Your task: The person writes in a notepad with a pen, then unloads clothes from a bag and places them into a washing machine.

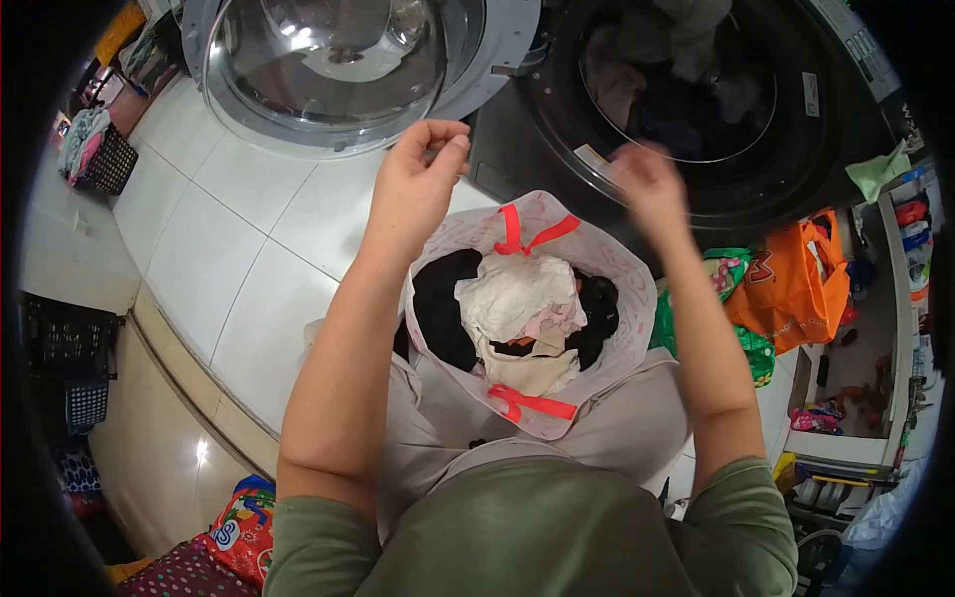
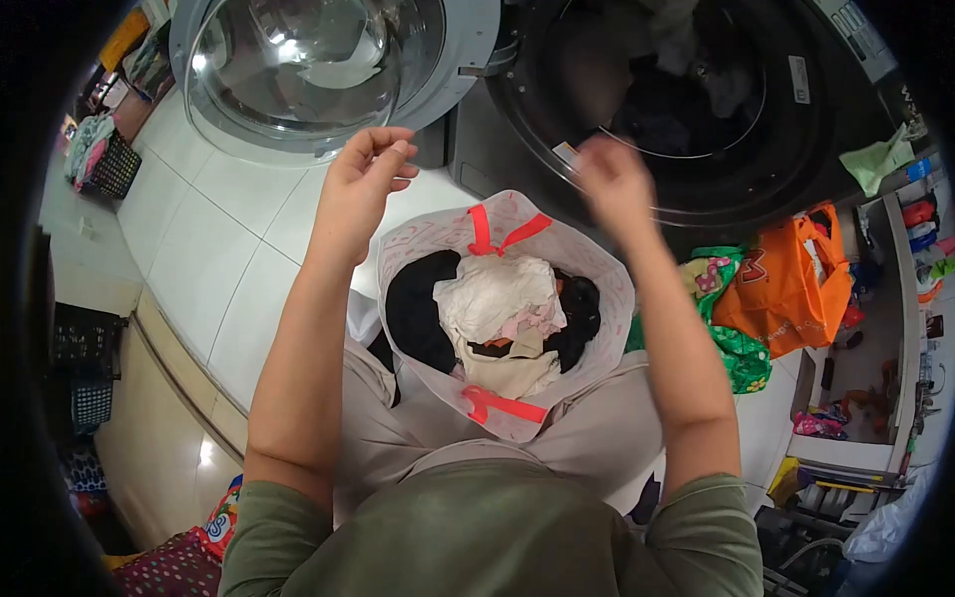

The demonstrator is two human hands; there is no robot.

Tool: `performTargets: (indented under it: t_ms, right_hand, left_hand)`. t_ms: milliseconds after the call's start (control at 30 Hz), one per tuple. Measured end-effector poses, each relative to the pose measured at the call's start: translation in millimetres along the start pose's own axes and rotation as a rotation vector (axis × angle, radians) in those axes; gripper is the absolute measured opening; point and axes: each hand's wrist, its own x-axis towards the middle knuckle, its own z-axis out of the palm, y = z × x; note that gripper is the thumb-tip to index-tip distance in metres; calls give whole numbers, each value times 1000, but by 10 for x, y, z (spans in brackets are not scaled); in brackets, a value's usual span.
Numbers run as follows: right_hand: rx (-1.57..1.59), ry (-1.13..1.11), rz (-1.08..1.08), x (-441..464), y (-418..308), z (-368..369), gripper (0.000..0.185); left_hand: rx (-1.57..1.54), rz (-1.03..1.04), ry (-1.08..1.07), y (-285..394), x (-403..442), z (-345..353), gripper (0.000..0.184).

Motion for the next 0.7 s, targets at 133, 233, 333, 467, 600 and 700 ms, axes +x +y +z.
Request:
performTargets:
  t_ms: [133,233,333,467,600,700]
  right_hand:
    - [-759,-954,-261,-1053,302,955,32]
    - [-781,-927,-235,-1391,714,1229,29]
    - [-876,-1131,-117,-1257,631,1212,26]
    - [-554,-854,-65,-879,349,1018,20]
    - [393,-373,238,-303,-938,276,12]
    - [879,60,-158,-134,-1389,-47,9]
  left_hand:
    - [71,44,-43,-85,17,6,24]
    - [128,47,-43,-96,-7,11,24]
    - [165,39,-49,-105,-9,-3,25]
    - [182,-16,-140,-65,9,-33,32]
    - [420,197,-395,-15,-174,53,43]
    - [783,470,-552,-400,-233,136,59]
